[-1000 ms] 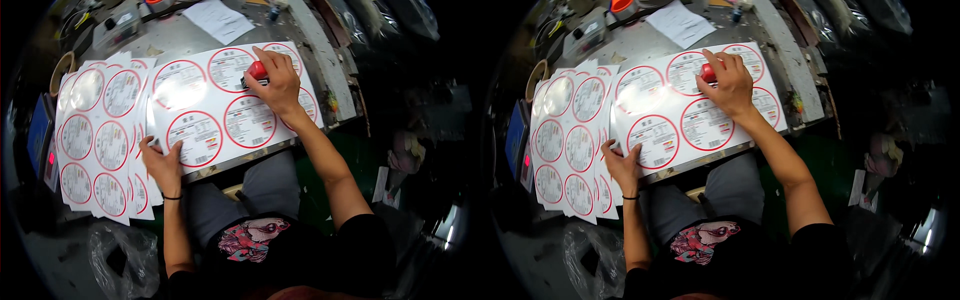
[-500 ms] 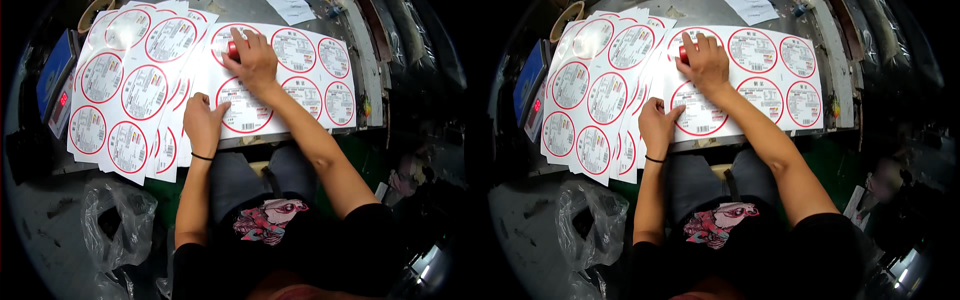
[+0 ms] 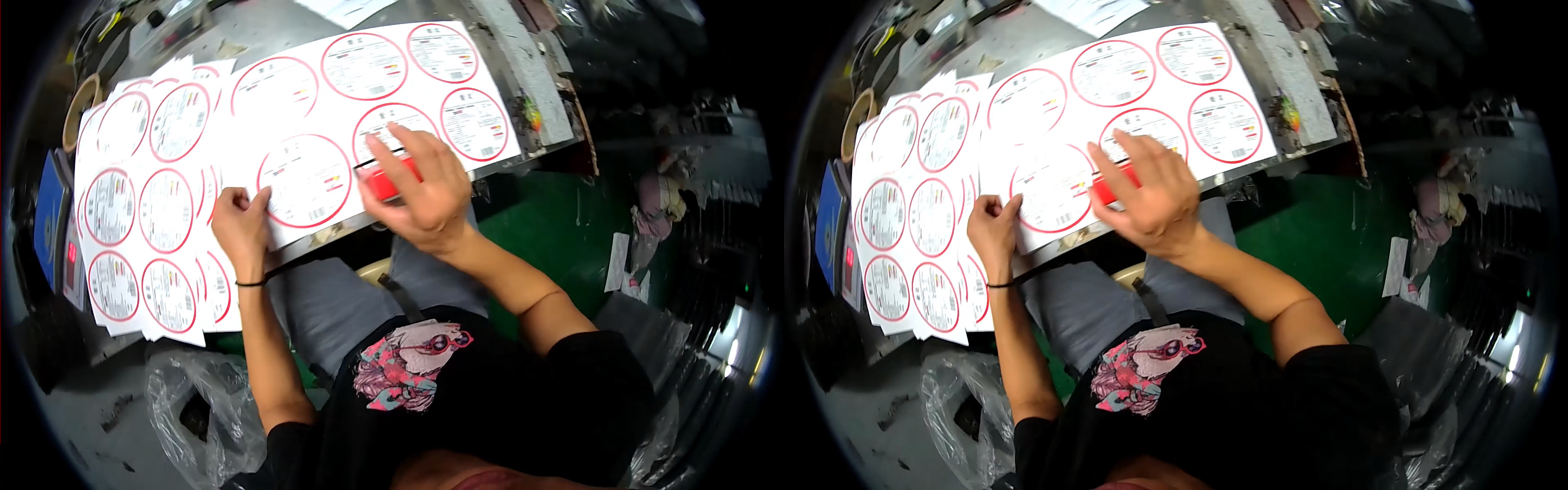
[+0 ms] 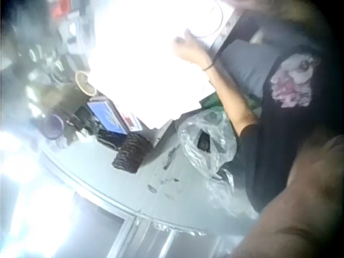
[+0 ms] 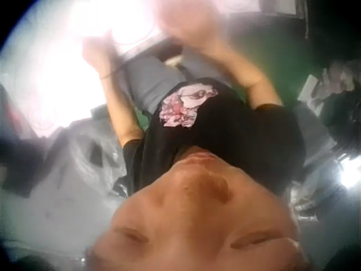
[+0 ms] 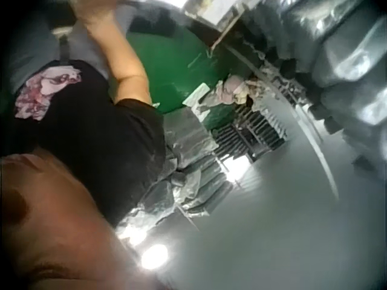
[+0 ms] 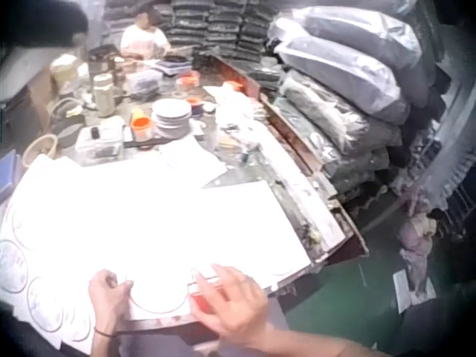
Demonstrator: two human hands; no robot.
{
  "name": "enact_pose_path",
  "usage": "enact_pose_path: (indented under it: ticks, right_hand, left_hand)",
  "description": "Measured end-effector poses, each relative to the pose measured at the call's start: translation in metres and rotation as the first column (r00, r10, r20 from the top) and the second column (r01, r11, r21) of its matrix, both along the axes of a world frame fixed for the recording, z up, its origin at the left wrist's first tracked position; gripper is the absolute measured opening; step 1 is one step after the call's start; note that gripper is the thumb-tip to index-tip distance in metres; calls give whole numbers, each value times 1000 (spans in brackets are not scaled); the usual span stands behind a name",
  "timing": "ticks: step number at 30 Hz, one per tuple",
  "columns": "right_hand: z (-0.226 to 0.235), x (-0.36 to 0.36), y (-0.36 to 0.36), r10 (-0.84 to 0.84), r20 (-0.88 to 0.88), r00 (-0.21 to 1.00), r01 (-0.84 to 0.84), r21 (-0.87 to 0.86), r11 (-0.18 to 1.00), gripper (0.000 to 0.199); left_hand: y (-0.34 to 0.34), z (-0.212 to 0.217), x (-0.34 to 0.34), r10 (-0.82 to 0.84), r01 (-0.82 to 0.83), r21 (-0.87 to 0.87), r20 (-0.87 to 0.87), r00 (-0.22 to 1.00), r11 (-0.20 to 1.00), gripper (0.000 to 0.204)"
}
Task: The person stamps red ink onto paper labels using a hand-held stamp, then turns over several sheets of labels and separates the paper backing.
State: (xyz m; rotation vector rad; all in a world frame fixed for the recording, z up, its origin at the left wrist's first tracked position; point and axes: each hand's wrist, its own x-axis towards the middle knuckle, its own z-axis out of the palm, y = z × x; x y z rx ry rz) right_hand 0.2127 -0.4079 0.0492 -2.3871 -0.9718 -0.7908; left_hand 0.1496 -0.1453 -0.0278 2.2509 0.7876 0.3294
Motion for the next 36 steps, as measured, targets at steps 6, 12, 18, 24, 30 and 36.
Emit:
enact_pose_path:
  ticks: [6, 12, 18, 24, 30, 36]
  right_hand:
    - [-27, 31, -57, 104, -106, 989, -99, 54, 994, 51]
    - [-34, 76, -176, -111, -59, 992, 108, -53, 993, 49]
    - [8, 82, -187, -150, 90, 985, 144, 72, 987, 51]
    - [-45, 79, -171, -120, -37, 992, 118, -61, 991, 48]
    - [6, 36, -81, -66, 33, 997, 66, 19, 998, 55]
    - [-23, 10, -17, -161, 50, 986, 165, -76, 983, 52]
  left_hand:
    - [-11, 12, 1, -20, 17, 43, 75, 997, 999, 29]
    - [-27, 25, 0, -37, 34, 19, 186, 982, 999, 26]
    - [-18, 34, -17, 130, 39, -322, 488, 863, 946, 16]
    - [107, 16, -120, 641, -373, -625, 277, 716, 686, 16]
    - [168, -40, -226, 856, -647, -574, 224, 466, 502, 26]
    - [146, -60, -210, 896, -799, -423, 318, 311, 427, 26]
